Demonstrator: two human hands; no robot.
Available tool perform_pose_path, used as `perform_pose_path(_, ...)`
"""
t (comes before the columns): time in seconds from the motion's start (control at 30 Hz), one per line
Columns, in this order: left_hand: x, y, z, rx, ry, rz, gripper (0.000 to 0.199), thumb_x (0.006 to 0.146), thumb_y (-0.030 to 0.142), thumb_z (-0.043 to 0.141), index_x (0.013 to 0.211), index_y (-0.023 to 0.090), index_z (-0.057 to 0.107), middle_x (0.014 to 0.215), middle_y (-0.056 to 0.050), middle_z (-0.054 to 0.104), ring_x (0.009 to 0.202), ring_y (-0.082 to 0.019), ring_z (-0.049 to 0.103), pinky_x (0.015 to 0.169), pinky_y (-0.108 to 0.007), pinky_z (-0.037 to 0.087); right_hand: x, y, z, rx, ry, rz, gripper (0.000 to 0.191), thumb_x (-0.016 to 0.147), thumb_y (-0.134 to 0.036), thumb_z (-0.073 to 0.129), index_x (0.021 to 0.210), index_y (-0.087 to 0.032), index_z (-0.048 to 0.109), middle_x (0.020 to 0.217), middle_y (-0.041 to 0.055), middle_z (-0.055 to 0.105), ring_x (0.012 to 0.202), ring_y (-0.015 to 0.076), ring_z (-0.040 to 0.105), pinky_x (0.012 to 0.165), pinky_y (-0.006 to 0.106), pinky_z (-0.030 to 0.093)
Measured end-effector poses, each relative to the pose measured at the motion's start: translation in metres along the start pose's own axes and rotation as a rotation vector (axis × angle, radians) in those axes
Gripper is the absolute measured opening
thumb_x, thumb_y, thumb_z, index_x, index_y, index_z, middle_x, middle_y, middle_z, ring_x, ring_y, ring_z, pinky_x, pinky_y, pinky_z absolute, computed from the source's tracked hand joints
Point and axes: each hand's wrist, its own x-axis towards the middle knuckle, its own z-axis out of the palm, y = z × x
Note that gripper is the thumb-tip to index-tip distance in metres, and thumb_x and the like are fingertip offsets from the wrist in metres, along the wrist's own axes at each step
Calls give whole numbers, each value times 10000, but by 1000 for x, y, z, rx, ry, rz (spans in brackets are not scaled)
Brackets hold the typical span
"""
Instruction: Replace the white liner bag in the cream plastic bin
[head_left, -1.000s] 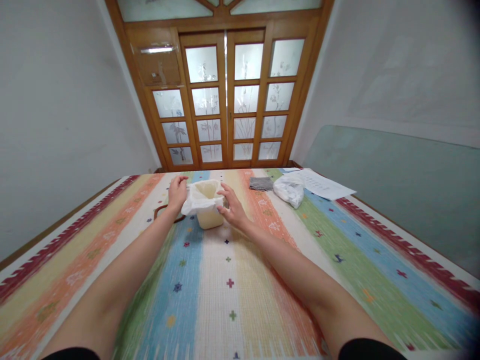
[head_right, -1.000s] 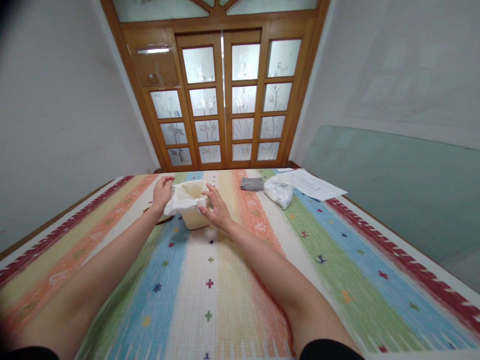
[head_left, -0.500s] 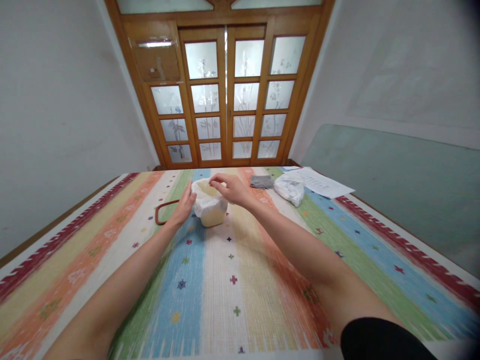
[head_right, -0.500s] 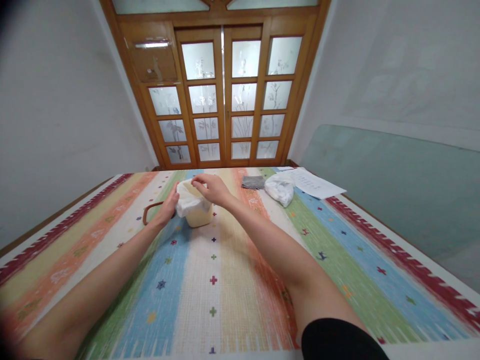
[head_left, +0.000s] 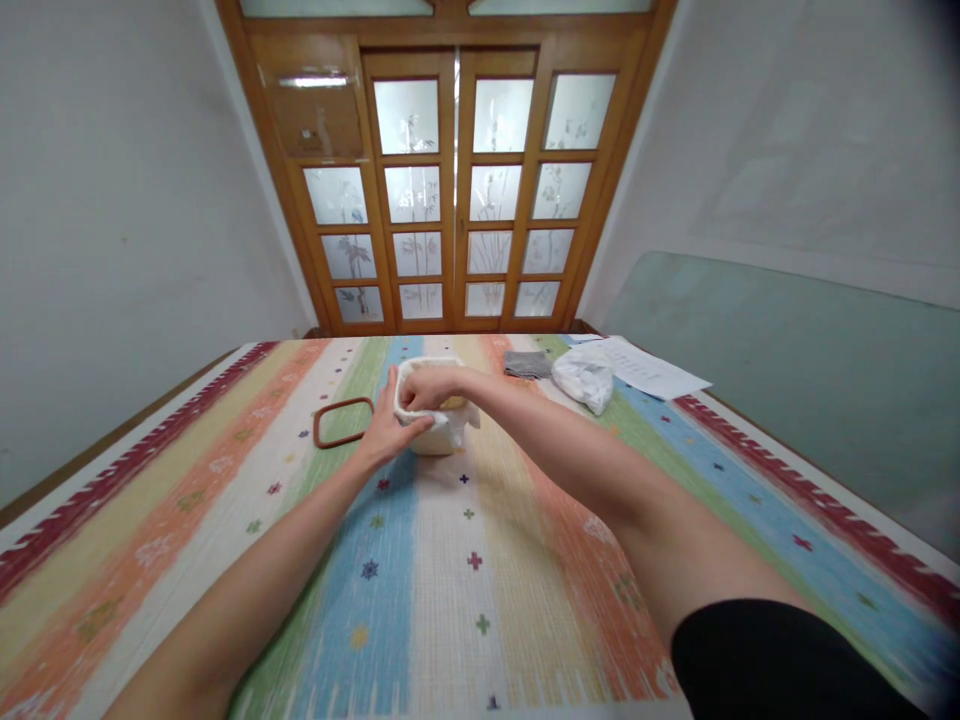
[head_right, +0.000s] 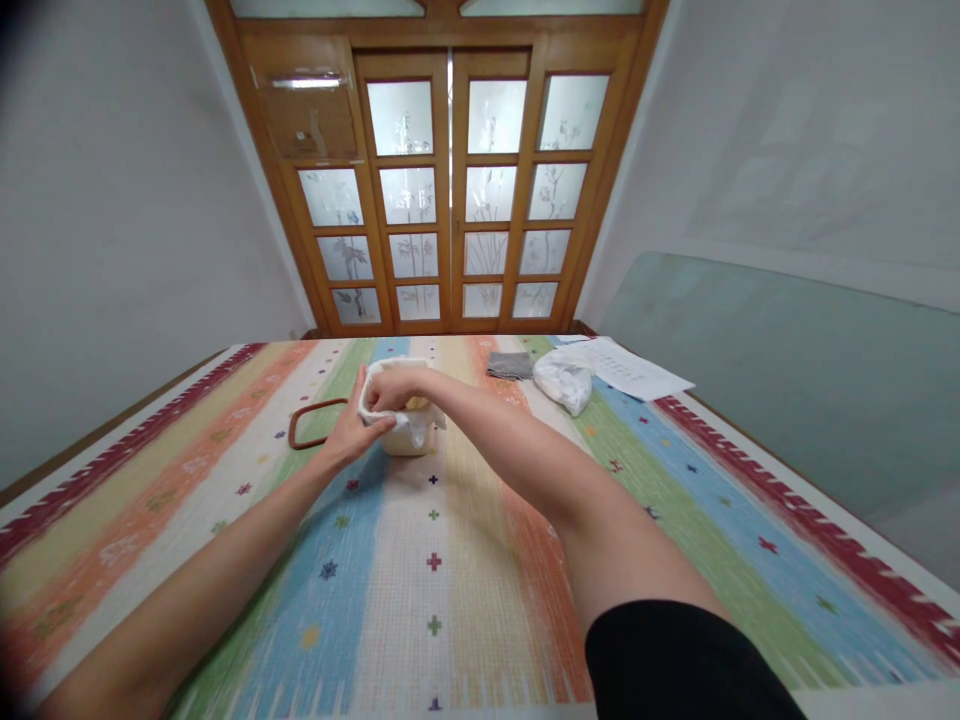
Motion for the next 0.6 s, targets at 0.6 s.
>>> perform_pose_path(0.6,9,3,-9,-216,-125,-62,1298,739,549,850,1706,247,38,1773,-124,127,1634,-359,177,1340,-528,169,27,20,11,184,-203,122,178,747,-264,798,836,-118,747,714,-9,689,692,140,664,659,213,512)
